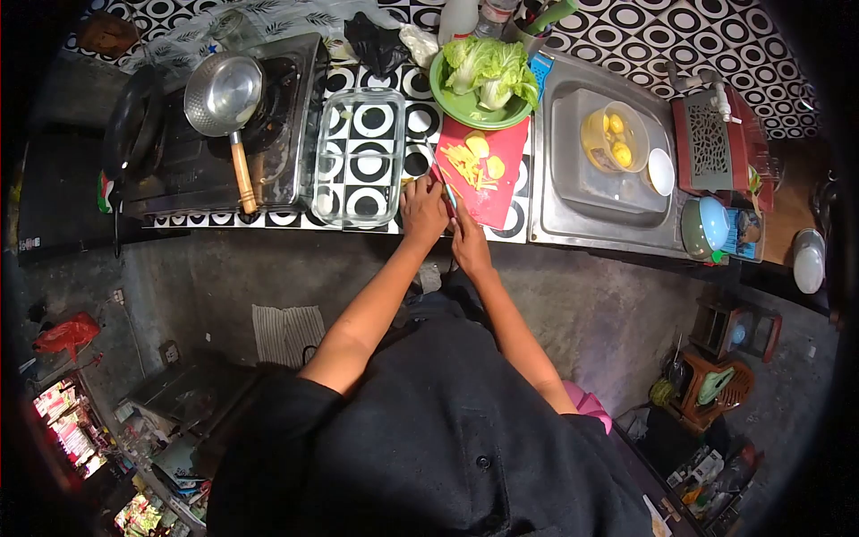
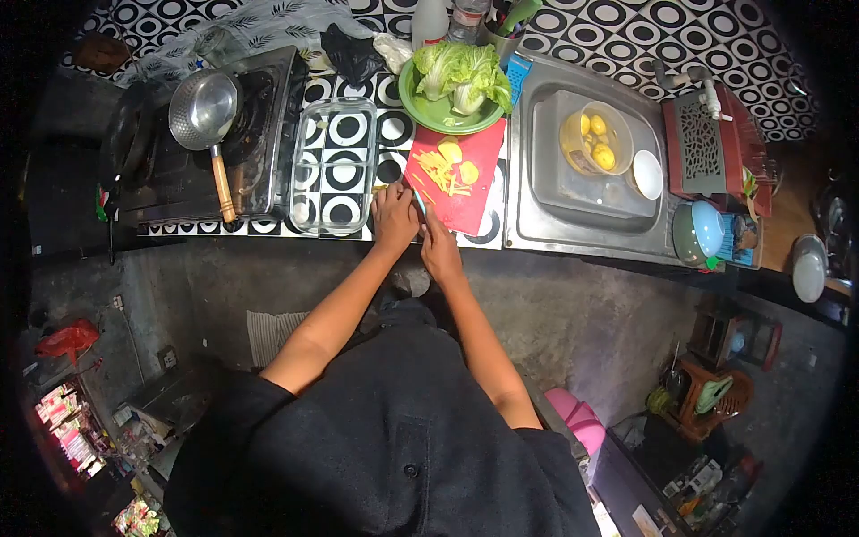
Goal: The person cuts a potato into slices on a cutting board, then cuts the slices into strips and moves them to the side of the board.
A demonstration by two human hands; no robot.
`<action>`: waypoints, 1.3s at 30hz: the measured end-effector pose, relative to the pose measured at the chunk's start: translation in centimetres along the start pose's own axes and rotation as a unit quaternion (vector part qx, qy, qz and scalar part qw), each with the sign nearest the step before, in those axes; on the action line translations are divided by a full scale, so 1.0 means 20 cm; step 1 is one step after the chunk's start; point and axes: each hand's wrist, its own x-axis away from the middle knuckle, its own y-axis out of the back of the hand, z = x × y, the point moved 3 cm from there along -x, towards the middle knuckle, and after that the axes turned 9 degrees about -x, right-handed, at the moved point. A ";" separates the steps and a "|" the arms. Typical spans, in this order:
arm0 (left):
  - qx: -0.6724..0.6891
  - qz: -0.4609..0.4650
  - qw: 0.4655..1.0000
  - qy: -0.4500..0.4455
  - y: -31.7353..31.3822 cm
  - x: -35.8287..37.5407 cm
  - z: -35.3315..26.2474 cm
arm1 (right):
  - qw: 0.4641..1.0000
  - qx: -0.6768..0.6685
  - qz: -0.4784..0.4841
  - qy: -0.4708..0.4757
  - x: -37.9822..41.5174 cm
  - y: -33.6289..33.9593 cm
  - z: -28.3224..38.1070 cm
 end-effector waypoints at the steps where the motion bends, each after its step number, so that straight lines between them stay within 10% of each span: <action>1: 0.000 0.005 1.000 -0.002 0.00 0.00 0.00 | 1.000 -0.006 -0.005 0.005 0.00 0.00 0.00; 39: 0.008 0.025 0.998 -0.054 0.01 -0.03 0.03 | 0.976 0.186 0.042 -0.103 -0.10 -0.02 0.00</action>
